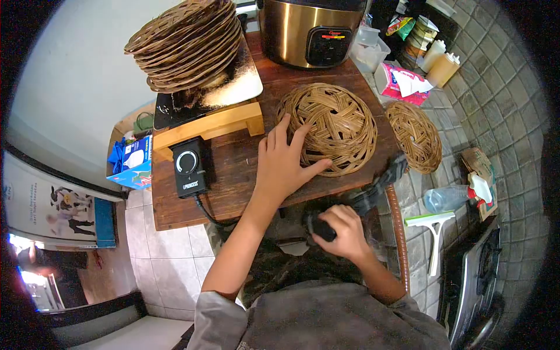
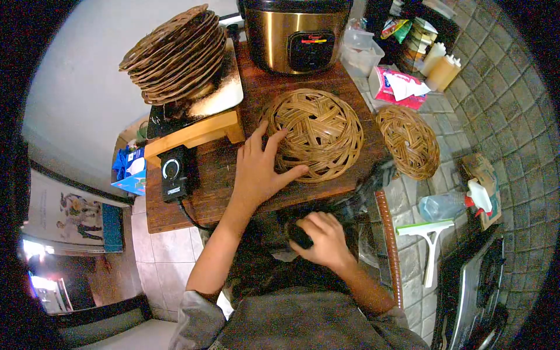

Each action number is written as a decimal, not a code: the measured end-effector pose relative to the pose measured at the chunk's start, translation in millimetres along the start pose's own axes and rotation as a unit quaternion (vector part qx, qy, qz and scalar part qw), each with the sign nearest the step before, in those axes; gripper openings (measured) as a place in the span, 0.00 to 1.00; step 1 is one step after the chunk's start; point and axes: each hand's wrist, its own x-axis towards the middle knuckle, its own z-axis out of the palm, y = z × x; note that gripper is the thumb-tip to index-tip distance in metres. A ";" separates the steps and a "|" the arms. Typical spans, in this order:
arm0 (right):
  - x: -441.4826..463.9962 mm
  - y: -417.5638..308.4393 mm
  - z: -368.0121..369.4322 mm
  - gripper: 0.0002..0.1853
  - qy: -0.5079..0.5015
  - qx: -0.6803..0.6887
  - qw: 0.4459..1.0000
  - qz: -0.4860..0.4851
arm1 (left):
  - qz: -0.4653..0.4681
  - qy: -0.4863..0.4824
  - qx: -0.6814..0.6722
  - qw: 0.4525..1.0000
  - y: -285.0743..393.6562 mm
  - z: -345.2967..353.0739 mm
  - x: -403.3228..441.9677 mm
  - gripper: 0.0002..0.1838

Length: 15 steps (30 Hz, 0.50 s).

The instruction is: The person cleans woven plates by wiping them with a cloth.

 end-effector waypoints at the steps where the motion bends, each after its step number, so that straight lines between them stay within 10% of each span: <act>1: 2.2 -2.0 1.6 0.21 0.012 0.018 1.000 -0.001 | 0.000 0.001 0.002 1.000 0.5 -0.6 0.1 0.44; 10: 50.0 58.7 -48.0 0.13 0.330 -0.077 0.928 0.155 | 0.120 0.041 -0.009 0.992 1.4 -8.9 -1.0 0.34; 15: 57.4 61.6 -49.8 0.18 0.268 -0.157 0.937 0.156 | 0.098 -0.048 -0.063 0.992 -4.9 6.6 0.7 0.36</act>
